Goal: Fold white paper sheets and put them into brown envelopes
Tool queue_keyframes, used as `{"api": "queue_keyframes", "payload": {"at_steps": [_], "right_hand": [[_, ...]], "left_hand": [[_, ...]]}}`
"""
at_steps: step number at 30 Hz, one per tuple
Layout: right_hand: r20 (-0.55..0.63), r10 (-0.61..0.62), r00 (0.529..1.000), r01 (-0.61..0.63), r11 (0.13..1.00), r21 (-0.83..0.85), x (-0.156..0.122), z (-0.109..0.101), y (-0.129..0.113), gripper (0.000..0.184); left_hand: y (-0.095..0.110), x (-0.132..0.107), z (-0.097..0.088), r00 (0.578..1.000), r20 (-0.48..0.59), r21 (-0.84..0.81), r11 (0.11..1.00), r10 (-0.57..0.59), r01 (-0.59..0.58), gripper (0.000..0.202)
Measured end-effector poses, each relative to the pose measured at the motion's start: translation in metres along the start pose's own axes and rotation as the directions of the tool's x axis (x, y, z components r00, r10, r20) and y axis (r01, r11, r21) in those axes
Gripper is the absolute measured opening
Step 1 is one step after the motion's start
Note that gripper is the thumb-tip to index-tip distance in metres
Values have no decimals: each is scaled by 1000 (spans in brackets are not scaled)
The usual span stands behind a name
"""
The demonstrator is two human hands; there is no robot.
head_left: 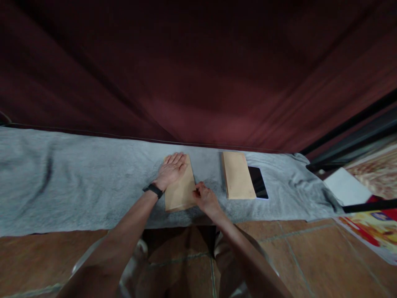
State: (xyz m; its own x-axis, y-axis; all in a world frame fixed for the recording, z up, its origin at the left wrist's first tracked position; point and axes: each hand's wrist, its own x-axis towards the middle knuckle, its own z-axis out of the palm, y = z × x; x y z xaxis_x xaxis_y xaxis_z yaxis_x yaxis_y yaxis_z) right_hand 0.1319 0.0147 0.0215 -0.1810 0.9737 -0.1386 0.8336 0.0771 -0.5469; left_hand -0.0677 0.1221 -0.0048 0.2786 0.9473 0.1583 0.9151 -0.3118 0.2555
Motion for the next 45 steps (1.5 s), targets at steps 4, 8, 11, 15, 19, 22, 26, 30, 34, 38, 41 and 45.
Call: {"api": "queue_keyframes", "payload": {"at_steps": [4,8,11,15,19,22,26,30,34,38,41,45], "right_hand": [[4,-27,1000,27,999,30,0,-4,7,16],[27,-30,999,28,997,75,2,-6,11,17],[31,-27,999,25,997,74,4,-7,12,20],[13,-29,999,28,997,79,5,-8,11,25],[21,-8,1000,5,995,95,6,-11,10,27],[26,2,1000,-5,994,105,6,-12,9,27],[-5,-6,1000,7,996,89,6,-11,11,25],[-17,-1,1000,2,999,45,8,-11,14,22],[-11,-7,1000,7,999,40,12,-12,16,24],[-11,-2,1000,2,1000,12,13,-13,15,22],[-15,9,1000,-9,1000,-10,13,-13,14,20],[7,-22,1000,22,1000,-22,12,-15,14,20]], "left_hand": [[1,-4,2,998,34,-12,999,44,-43,58],[6,-14,1,991,55,-21,992,125,-124,58],[12,-24,1,979,60,-21,981,195,-194,59],[19,-39,2,967,53,-43,968,251,-249,58],[28,-53,1,954,69,-72,956,290,-285,58],[35,-65,-1,941,94,-82,945,325,-318,58],[43,-81,-3,928,91,-86,931,362,-355,59],[51,-97,-7,918,118,-102,924,379,-369,61],[56,-113,-14,900,158,-117,913,407,-392,63],[58,-128,-16,886,161,-147,899,434,-413,68],[59,-137,-17,894,149,-182,901,422,-394,60],[59,-141,-18,924,84,-271,901,372,-338,48]]}}
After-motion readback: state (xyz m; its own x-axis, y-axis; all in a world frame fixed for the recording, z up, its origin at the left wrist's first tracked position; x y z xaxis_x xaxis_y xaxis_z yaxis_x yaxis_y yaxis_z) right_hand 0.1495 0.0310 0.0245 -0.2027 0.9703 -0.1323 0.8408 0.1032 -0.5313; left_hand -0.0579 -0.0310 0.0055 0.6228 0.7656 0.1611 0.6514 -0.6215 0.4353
